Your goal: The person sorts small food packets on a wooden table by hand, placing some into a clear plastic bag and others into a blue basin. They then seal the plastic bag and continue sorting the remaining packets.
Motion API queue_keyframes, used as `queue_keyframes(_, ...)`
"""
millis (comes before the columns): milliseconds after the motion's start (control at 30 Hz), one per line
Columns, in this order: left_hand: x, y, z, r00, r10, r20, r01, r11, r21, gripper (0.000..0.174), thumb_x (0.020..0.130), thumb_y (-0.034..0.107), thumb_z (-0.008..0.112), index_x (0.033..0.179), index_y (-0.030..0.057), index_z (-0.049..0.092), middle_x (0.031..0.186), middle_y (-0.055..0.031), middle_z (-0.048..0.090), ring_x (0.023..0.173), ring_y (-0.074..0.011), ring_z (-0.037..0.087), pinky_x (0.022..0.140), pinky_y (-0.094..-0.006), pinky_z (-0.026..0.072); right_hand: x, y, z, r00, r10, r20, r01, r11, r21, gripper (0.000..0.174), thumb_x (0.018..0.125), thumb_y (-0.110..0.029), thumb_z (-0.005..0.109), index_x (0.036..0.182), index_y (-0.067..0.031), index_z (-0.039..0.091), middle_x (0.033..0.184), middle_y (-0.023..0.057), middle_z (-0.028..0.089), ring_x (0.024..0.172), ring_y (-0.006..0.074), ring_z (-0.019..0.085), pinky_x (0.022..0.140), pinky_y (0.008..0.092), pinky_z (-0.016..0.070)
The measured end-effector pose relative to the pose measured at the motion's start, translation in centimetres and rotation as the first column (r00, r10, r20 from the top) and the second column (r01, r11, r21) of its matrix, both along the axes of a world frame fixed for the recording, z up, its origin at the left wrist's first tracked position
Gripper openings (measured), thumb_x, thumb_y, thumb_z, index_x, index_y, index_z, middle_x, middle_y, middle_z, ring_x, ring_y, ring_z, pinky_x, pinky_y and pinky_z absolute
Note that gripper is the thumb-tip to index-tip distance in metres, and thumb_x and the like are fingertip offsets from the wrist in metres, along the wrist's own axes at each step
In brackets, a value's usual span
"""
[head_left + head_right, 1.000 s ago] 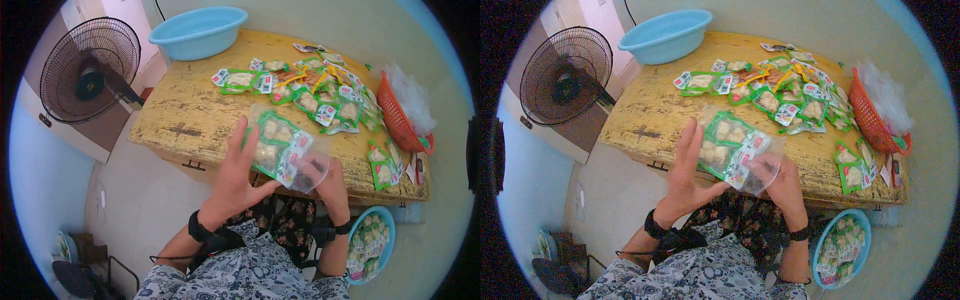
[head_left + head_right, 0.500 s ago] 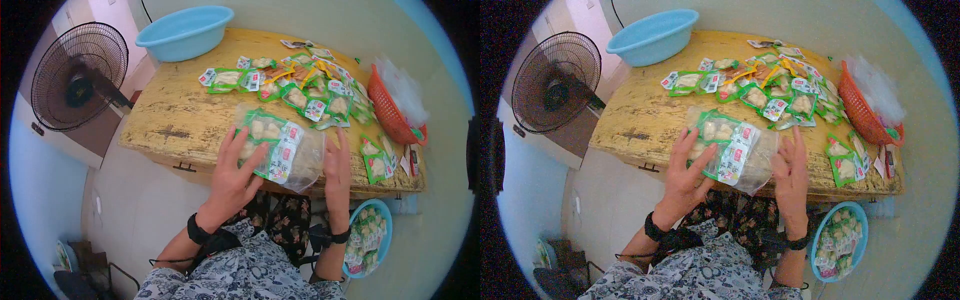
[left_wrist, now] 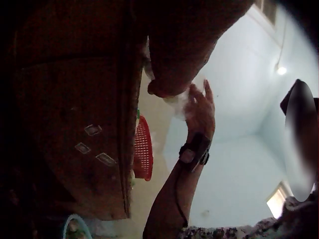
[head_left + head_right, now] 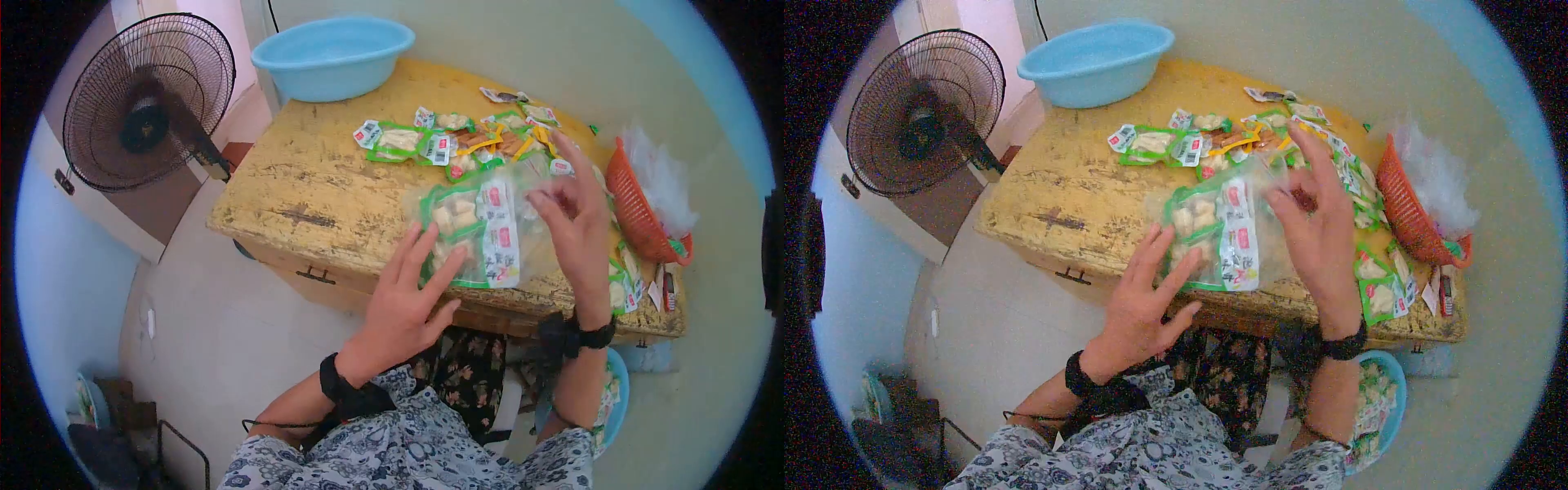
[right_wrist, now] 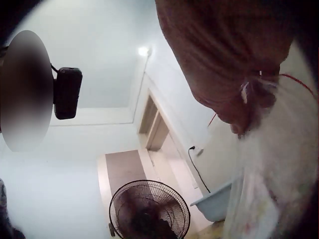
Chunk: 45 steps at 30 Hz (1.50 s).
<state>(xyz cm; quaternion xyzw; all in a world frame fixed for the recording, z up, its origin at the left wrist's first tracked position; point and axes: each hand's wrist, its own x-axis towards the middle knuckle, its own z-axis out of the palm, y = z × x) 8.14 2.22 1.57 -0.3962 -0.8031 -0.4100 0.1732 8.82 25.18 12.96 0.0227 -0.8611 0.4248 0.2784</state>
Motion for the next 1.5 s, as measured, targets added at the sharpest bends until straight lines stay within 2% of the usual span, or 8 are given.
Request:
queue_keyframes(267,-2.3,-1.1,1.9,0.997,0.03,-0.074,-0.013,0.976,0.22,0.1,0.077,0.017,0.085,0.157,-0.0024,0.028,0.158,-0.0253,0.037,0.146,-0.0413,0.037,0.119,-0.0473,0.0335,-2.3,-2.0,9.9,0.925,0.347,-0.154,-0.249,0.861,0.443,0.053,0.089,0.001,0.069,0.14,-0.0084,0.061,0.142,0.0035,0.063,0.087,0.0098,0.062,0.077,0.0262,0.0499)
queue_keyframes(533,-6.3,2.8,2.6,0.92,-0.247,0.305,0.107,0.905,0.411,0.116,0.072,0.018,0.088,0.161,0.0009,0.015,0.154,-0.0222,0.043,0.142,-0.0344,0.044,0.118,-0.0434,0.0351,-2.8,-0.4,6.8,0.93,0.353,-0.1,-0.263,0.832,0.489,0.053,0.087,-0.003,0.069,0.138,-0.0152,0.063,0.098,0.0057,0.072,0.09,0.021,0.066,0.085,0.0352,0.0539)
queue_keyframes(700,-5.2,3.7,1.8,0.875,-0.276,0.397,0.104,0.909,0.404,0.114,0.073,0.012,0.085,0.162,0.002,0.015,0.152,-0.0196,0.046,0.137,-0.0313,0.05,0.114,-0.0409,0.0395,-2.3,-0.8,5.6,0.919,0.295,-0.263,-0.178,0.903,0.39,0.047,0.086,-0.004,0.07,0.132,-0.0143,0.067,0.089,0.008,0.07,0.087,0.0247,0.067,0.084,0.0381,0.0534)
queue_keyframes(833,-4.9,4.3,2.0,0.878,-0.223,0.424,0.045,0.919,0.391,0.09,0.074,0.018,0.087,0.148,0.0,0.039,0.141,-0.016,0.057,0.129,-0.0256,0.055,0.109,-0.0405,0.0441,-2.4,-0.5,5.3,0.901,0.269,-0.34,-0.133,0.918,0.373,0.043,0.085,-0.005,0.072,0.127,-0.0129,0.069,0.089,0.0084,0.07,0.086,0.025,0.068,0.084,0.0377,0.0537)
queue_keyframes(1033,-6.1,4.2,1.1,0.759,-0.332,0.56,0.099,0.909,0.405,0.06,0.08,0.015,0.084,0.132,-0.0015,0.058,0.123,-0.0087,0.069,0.112,-0.0216,0.065,0.102,-0.037,0.0492,-0.9,0.8,4.3,0.892,0.102,-0.44,0.033,0.957,0.289,0.047,0.087,-0.011,0.075,0.132,-0.0072,0.064,0.115,0.0083,0.071,0.109,0.0238,0.065,0.093,0.0376,0.0522)
queue_keyframes(1133,-6.9,3.6,1.4,0.657,-0.378,0.652,0.048,0.885,0.464,0.055,0.081,0.011,0.082,0.13,0.0,0.061,0.121,-0.0067,0.071,0.11,-0.0193,0.066,0.1,-0.0361,0.0505,0.2,2.8,1.9,0.95,-0.06,-0.307,0.034,0.996,-0.088,0.066,0.085,-0.019,0.08,0.144,-0.0057,0.053,0.139,0.0117,0.062,0.128,0.0242,0.058,0.104,0.0394,0.0479)
queue_keyframes(1333,-7.9,3.5,1.2,0.487,-0.569,0.663,0.069,0.781,0.62,0.049,0.082,0.01,0.081,0.127,0.001,0.064,0.117,-0.0048,0.07,0.102,-0.0139,0.066,0.091,-0.0316,0.0524,1.7,3.2,-6.6,0.99,0.136,0.046,-0.114,0.939,-0.326,0.097,0.077,-0.027,0.089,0.155,-0.0042,0.036,0.149,0.0188,0.05,0.137,0.0307,0.05,0.112,0.0443,0.0425)
queue_keyframes(1500,-7.5,4.3,1.5,0.474,-0.579,0.663,0.156,0.796,0.585,0.054,0.081,0.009,0.083,0.13,0.0013,0.063,0.121,-0.0055,0.07,0.108,-0.016,0.065,0.095,-0.033,0.0517,0.8,2.7,-8.1,0.961,0.271,-0.052,-0.27,0.885,-0.38,0.092,0.076,-0.022,0.089,0.151,-0.0012,0.04,0.144,0.0141,0.055,0.134,0.0249,0.052,0.111,0.0407,0.0432)
